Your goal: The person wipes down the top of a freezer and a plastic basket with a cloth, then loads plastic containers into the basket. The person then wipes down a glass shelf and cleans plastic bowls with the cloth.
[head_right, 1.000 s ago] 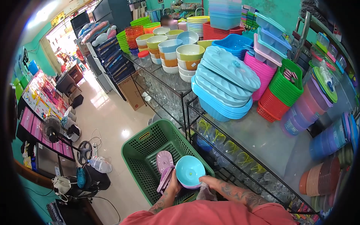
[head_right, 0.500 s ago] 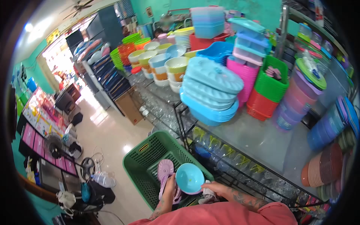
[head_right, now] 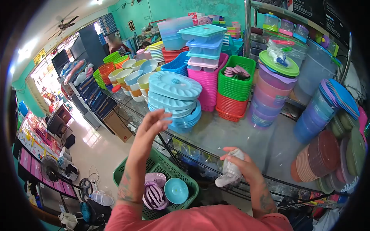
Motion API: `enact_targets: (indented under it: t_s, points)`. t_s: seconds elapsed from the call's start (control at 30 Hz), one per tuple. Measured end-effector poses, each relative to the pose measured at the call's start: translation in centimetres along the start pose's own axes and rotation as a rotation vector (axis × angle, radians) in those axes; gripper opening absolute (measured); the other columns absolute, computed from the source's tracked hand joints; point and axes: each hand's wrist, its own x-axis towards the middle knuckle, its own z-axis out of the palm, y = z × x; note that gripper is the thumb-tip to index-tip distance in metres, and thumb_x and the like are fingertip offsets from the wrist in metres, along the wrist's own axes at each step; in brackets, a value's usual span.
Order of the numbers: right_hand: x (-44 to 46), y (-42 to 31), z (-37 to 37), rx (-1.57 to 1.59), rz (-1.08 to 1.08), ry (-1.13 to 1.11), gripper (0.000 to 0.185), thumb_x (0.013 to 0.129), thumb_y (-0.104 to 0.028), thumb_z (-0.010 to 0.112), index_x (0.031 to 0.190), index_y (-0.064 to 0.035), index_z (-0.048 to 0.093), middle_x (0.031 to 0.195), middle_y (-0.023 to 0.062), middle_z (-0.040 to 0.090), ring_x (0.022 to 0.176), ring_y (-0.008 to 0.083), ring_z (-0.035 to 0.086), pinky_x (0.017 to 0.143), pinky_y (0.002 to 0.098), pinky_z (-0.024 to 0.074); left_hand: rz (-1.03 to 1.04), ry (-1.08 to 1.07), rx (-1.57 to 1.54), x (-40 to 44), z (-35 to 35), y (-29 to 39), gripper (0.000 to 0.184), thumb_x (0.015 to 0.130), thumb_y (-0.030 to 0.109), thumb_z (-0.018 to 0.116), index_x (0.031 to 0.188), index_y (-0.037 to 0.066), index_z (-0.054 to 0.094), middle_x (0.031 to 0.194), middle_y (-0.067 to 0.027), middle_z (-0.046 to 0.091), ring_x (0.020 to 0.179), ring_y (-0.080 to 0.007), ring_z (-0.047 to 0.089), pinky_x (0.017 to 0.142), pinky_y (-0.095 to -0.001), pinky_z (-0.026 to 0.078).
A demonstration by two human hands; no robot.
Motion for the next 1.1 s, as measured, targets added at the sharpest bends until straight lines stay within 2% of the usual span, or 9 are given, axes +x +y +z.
enact_targets:
  t_s: [0.13,0.4,0.47,0.53,0.7,0.8,0.87,0.93,1.1]
  points:
    - [-2.2,-0.4,-4.0,0.008,-0.079,0.159,0.044,0.097,-0.018,0.065,0.137,-0.0020,0.057,0.110,0.0111,0.073,0.094,0.0142,0.066,0.084,0.0316,0.0542,-0.092,-0.060,-0.079,7.4,5.1,3.4,0.066,0.102,0.034,0.062,0.150,-0.005,0.039,0.140,-0.0182,0.057,0.124,-0.0249,0.061,0.105,-0.0388,0.049]
    - [-7.0,3.5,-12.4,0.092,-0.072,0.420,0.041,0.098,-0.014,0.064,0.136,-0.0016,0.058,0.108,0.0112,0.073,0.092,0.0149,0.065,0.082,0.0305,0.0539,-0.106,0.273,-0.108,21.0,7.5,0.2,0.084,0.097,0.019,0.070,0.157,-0.007,0.017,0.143,-0.0205,0.046,0.126,-0.0331,0.057,0.098,-0.0454,0.058]
    - [-8.1,4.3,-13.7,0.114,-0.056,0.476,0.040,0.098,-0.013,0.064,0.136,-0.0013,0.058,0.107,0.0112,0.073,0.090,0.0150,0.065,0.082,0.0307,0.0540,-0.149,0.257,-0.112,21.7,7.5,0.6,0.061,0.102,0.022,0.061,0.149,-0.007,0.034,0.146,-0.0222,0.043,0.122,-0.0346,0.059,0.098,-0.0489,0.059]
    - [-8.8,4.8,-14.3,0.138,-0.067,0.523,0.040,0.097,-0.014,0.064,0.135,-0.0009,0.058,0.105,0.0111,0.072,0.090,0.0153,0.065,0.082,0.0309,0.0540,-0.203,0.241,-0.154,22.5,7.2,0.1,0.055,0.105,0.023,0.058,0.146,-0.007,0.039,0.149,-0.0232,0.040,0.123,-0.0348,0.058,0.097,-0.0487,0.059]
    - [-8.6,5.6,-14.2,0.103,-0.101,0.539,0.035,0.098,-0.014,0.063,0.131,-0.0022,0.061,0.102,0.0119,0.072,0.087,0.0164,0.067,0.076,0.0322,0.0559,-0.296,0.403,-0.372,25.2,6.6,-2.5,0.053,0.102,0.028,0.062,0.137,-0.003,0.038,0.122,-0.0225,0.047,0.114,-0.0401,0.059,0.102,-0.0555,0.053]
    - [-8.2,5.3,-13.7,0.080,-0.077,0.513,0.036,0.097,-0.014,0.064,0.130,-0.0016,0.061,0.102,0.0112,0.072,0.089,0.0165,0.067,0.077,0.0320,0.0554,-0.375,0.390,-0.467,26.1,6.3,-2.7,0.056,0.102,0.027,0.061,0.143,-0.001,0.037,0.129,-0.0233,0.047,0.114,-0.0369,0.060,0.101,-0.0530,0.054]
    - [-8.4,5.1,-13.7,0.107,-0.085,0.514,0.036,0.095,-0.014,0.066,0.129,-0.0006,0.061,0.101,0.0107,0.072,0.090,0.0164,0.067,0.080,0.0321,0.0548,-0.353,0.330,-0.490,26.8,5.0,-3.7,0.050,0.100,0.028,0.065,0.136,0.001,0.042,0.118,-0.0222,0.050,0.115,-0.0383,0.060,0.101,-0.0531,0.054]
    - [-8.4,5.4,-14.0,0.142,-0.099,0.510,0.037,0.094,-0.014,0.068,0.128,-0.0001,0.061,0.101,0.0108,0.072,0.090,0.0163,0.067,0.081,0.0319,0.0543,-0.360,0.356,-0.370,26.0,5.9,-2.5,0.049,0.100,0.027,0.065,0.134,0.001,0.042,0.122,-0.0270,0.051,0.118,-0.0406,0.061,0.102,-0.0543,0.054]
    - [-8.5,5.1,-13.9,0.142,-0.114,0.519,0.035,0.095,-0.012,0.066,0.129,-0.0004,0.061,0.101,0.0109,0.072,0.089,0.0161,0.067,0.080,0.0320,0.0545,-0.456,0.217,-0.475,26.7,4.7,-2.9,0.049,0.101,0.024,0.060,0.136,-0.001,0.036,0.132,-0.0357,0.048,0.118,-0.0444,0.061,0.100,-0.0561,0.055]
